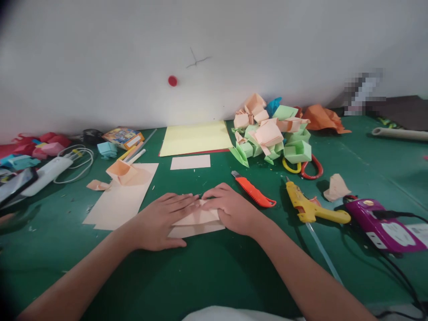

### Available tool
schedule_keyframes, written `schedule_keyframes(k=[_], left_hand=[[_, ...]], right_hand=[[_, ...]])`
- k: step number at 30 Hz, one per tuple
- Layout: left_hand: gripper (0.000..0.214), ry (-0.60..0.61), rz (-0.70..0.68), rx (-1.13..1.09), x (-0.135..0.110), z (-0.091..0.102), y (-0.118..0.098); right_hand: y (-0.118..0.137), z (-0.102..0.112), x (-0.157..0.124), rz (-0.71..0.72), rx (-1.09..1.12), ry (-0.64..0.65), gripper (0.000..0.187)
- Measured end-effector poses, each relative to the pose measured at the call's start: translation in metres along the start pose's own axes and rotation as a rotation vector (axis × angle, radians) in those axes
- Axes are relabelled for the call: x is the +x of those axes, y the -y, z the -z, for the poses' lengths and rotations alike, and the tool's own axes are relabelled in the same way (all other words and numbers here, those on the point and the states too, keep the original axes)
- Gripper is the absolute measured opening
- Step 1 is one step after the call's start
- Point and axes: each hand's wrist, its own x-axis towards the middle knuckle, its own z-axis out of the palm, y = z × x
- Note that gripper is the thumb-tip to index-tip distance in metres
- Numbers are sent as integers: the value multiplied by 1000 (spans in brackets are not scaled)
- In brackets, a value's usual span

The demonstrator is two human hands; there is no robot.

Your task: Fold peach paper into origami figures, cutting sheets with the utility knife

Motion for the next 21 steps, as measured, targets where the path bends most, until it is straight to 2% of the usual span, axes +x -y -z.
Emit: schedule_keyframes(k=[4,8,13,21], left_hand=[[77,-16,8,-10,0,0,1],[73,-47,29,-4,-2,-2,6],[62,-59,60,22,-3,-6,13],[56,-95,-4,-14,-2,-4,18]], right_hand=[[13,6,-1,-54,-76,20,54],[25,4,0,-115,-208,-29,46],[29,-7,2,-65,-295,19,39],[22,-11,1,-26,-317,92,31]])
